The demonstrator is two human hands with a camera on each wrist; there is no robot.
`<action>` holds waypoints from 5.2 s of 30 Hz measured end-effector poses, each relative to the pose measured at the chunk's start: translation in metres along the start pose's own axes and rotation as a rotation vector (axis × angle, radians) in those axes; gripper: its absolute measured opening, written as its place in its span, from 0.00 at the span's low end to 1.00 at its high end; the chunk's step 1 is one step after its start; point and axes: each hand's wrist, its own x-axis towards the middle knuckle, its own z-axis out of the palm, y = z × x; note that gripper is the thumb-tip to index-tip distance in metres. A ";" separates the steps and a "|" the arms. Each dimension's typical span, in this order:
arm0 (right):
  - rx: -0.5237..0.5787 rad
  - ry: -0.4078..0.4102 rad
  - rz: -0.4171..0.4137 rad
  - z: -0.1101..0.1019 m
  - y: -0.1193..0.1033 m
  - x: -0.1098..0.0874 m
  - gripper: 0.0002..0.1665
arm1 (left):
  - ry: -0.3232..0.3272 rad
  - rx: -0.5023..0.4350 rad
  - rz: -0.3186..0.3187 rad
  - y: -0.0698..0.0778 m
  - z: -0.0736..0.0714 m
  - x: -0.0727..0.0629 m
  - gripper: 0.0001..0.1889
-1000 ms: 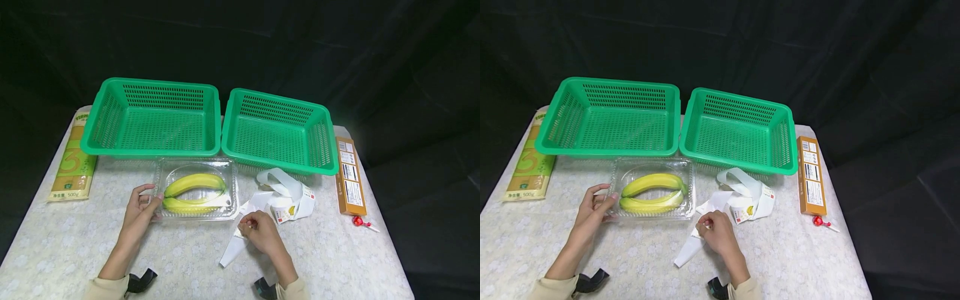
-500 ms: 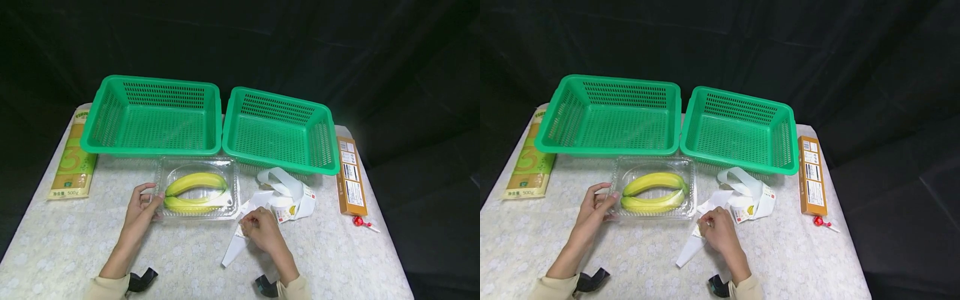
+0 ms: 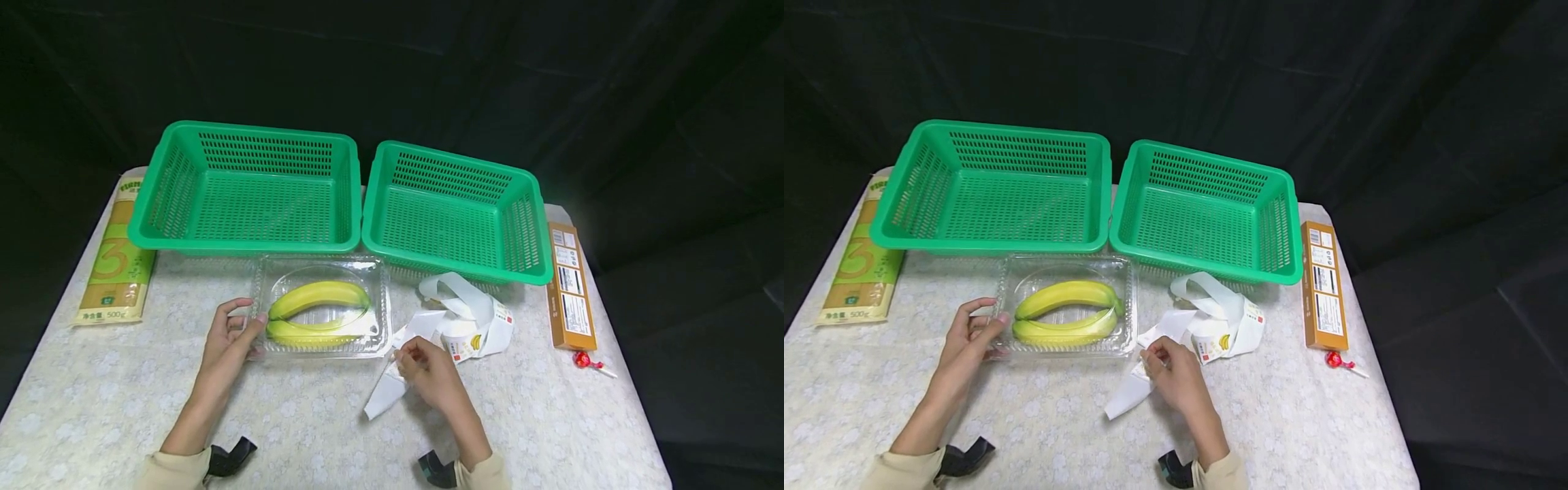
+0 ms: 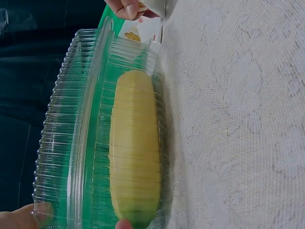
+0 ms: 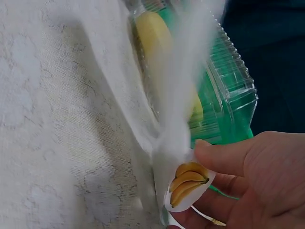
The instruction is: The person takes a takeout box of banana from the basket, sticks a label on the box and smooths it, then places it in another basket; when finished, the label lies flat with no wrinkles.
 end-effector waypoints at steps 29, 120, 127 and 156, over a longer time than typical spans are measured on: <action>0.206 -0.217 -0.158 -0.018 -0.021 -0.012 0.19 | 0.028 0.069 0.041 0.001 0.007 -0.004 0.27; -0.075 -0.167 -0.371 0.026 -0.110 0.093 0.12 | 0.006 0.051 0.039 0.000 0.011 -0.003 0.27; -0.036 -0.081 -0.352 0.029 -0.106 0.097 0.07 | 0.027 0.108 0.033 0.001 0.012 -0.003 0.27; -0.252 0.071 -0.508 0.038 -0.101 0.088 0.05 | 0.018 0.104 0.028 0.000 0.013 -0.003 0.27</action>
